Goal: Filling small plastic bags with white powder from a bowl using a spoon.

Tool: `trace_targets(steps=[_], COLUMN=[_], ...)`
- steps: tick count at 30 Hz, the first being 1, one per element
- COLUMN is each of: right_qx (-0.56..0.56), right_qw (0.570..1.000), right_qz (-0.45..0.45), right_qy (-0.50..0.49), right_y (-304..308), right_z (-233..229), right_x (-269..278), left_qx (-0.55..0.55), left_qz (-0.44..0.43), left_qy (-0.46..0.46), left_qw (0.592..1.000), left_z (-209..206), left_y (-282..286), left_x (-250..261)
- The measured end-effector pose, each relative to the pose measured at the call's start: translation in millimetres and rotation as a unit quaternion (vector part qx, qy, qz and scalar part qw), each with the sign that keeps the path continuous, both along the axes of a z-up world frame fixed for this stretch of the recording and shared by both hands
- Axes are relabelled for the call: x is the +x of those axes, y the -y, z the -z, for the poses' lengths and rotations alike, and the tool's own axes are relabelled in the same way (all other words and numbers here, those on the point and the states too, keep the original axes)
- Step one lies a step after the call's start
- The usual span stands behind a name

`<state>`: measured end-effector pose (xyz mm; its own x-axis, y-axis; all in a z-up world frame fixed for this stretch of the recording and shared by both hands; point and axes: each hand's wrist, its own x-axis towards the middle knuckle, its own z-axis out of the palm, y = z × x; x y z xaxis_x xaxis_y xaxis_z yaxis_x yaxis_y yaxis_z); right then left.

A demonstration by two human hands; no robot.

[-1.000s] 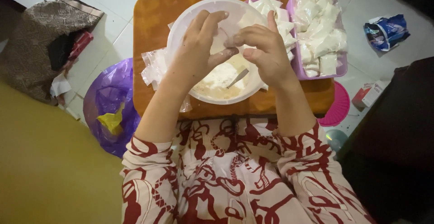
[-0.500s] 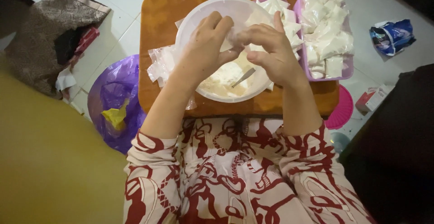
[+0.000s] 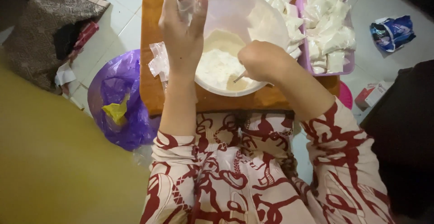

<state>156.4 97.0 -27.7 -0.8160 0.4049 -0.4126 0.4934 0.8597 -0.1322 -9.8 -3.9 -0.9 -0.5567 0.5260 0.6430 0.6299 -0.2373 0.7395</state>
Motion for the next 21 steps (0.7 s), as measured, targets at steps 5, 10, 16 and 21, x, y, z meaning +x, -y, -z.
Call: trace_targets(steps=[5,10,16,21], right_qx=[-0.109,-0.160,-0.204,-0.326], right_qw=[0.993,0.981,0.951,0.835], right_qz=[0.027,0.038,0.124,0.176], right_qy=[-0.044,-0.104,-0.198,-0.407], right_y=[5,4,-5,-14], right_z=[-19,-30,-34,-32], right_x=[-12,-6,-4,11], left_qx=[-0.024,-0.012,-0.007,-0.018], left_qz=[0.014,0.019,0.030,0.062], left_qy=[-0.004,0.000,-0.002,-0.003], left_qw=[1.000,1.000,1.000,0.998], left_z=[2,4,9,6], left_y=[1,1,-2,1], left_x=[-1,-3,-7,-5])
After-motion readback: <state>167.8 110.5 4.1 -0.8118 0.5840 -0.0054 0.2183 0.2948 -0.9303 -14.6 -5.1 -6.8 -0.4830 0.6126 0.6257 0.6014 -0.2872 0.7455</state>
